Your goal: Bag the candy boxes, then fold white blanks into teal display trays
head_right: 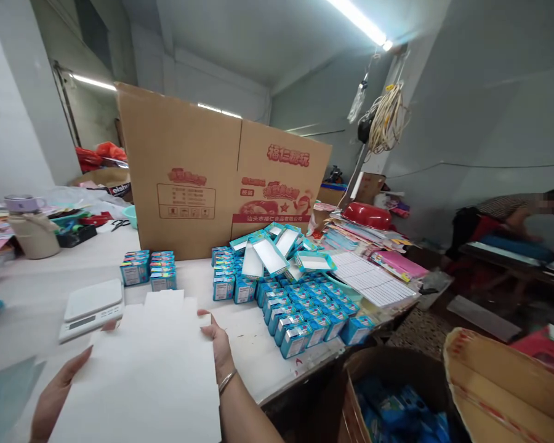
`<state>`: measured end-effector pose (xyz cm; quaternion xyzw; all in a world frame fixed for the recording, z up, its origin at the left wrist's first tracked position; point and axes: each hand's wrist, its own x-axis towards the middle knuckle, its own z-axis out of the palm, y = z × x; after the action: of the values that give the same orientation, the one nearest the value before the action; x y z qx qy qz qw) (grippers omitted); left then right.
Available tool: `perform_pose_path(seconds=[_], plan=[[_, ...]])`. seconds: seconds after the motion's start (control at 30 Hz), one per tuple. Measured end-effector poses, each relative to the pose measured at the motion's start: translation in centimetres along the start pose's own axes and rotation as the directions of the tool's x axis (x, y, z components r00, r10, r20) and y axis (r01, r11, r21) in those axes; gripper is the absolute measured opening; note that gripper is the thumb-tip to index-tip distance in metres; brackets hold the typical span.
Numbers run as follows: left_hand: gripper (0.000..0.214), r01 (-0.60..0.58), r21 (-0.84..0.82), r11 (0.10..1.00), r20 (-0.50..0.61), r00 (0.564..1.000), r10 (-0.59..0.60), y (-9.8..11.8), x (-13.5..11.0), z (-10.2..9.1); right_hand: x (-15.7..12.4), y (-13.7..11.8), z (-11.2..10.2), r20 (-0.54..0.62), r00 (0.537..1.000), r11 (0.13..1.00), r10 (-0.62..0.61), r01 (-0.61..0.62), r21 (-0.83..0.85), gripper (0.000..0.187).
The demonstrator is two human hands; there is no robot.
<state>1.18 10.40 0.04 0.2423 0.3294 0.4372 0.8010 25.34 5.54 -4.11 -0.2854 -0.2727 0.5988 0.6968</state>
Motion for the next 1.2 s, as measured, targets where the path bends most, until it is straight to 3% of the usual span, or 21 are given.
perform_pose_path(seconds=[0.1, 0.27, 0.33, 0.4, 0.5, 0.63, 0.7, 0.77, 0.87, 0.97, 1.03, 1.13, 1.2], plan=[[0.053, -0.012, -0.035, 0.999, -0.055, 0.998, 0.01, -0.7, 0.5, 1.1, -0.1, 0.0, 0.5, -0.066, 0.997, 1.0, -0.03, 0.03, -0.005, 0.046], [0.04, -0.11, -0.116, 0.987, 0.037, 0.993, 0.115, -1.9, 1.2, 1.9, -0.4, -0.3, 1.1, -0.126, 0.989, 0.983, -0.078, 0.055, -0.178, 0.032], [0.037, -0.184, 0.067, 0.981, 0.047, 0.982, 0.181, -2.3, 2.3, 1.4, -0.1, 0.1, 1.2, -0.086, 0.991, 0.961, -0.1, 0.074, -0.268, 0.026], [0.033, -0.256, 0.373, 0.892, 0.044, 0.965, 0.258, -3.2, 3.6, 0.7, 0.3, 0.8, 1.3, -0.057, 0.994, 0.923, -0.096, 0.068, -0.378, 0.022], [0.032, -0.315, 0.66, 0.682, 0.004, 0.909, 0.416, -5.3, 5.4, -0.4, 1.3, 2.4, 1.6, -0.124, 0.987, 0.837, -0.105, 0.02, -0.547, 0.028], [0.056, -0.444, 0.609, 0.658, -0.112, 0.773, 0.625, -7.4, 6.3, -1.3, 2.5, 4.7, 1.6, -0.222, 0.962, 0.8, -0.157, -0.008, -0.6, 0.05], [0.059, -0.472, 0.612, 0.635, -0.102, 0.749, 0.655, -7.6, 6.3, -1.6, 2.8, 5.7, 1.6, -0.206, 0.961, 0.757, -0.184, 0.005, -0.653, 0.049], [0.048, -0.459, 0.646, 0.61, -0.026, 0.786, 0.618, -7.1, 6.1, -1.8, 3.0, 6.4, 1.9, -0.169, 0.959, 0.681, -0.228, 0.033, -0.731, 0.044], [0.042, -0.384, 0.633, 0.672, 0.07, 0.893, 0.445, -6.2, 5.9, -2.2, 3.0, 6.5, 2.5, -0.141, 0.956, 0.56, -0.256, 0.028, -0.828, 0.044], [0.049, -0.312, 0.547, 0.777, 0.059, 0.94, 0.336, -5.6, 5.7, -2.7, 3.2, 5.2, 3.1, -0.005, 0.993, 0.333, -0.119, 0.035, -0.942, 0.031], [0.05, -0.311, 0.491, 0.814, 0.051, 0.943, 0.33, -5.6, 5.6, -2.8, 3.5, 4.0, 3.5, 0.124, 0.991, 0.064, 0.056, 0.12, -0.991, 0.018], [0.051, -0.326, 0.473, 0.819, 0.046, 0.937, 0.346, -6.1, 5.8, -2.7, 4.3, 3.2, 4.8, 0.217, 0.927, -0.401, 0.307, 0.333, -0.854, 0.034], [0.051, -0.341, 0.503, 0.794, 0.043, 0.928, 0.371, -6.6, 6.0, -2.4, 4.8, 3.5, 5.8, 0.227, 0.88, -0.537, 0.418, 0.44, -0.72, 0.032]])
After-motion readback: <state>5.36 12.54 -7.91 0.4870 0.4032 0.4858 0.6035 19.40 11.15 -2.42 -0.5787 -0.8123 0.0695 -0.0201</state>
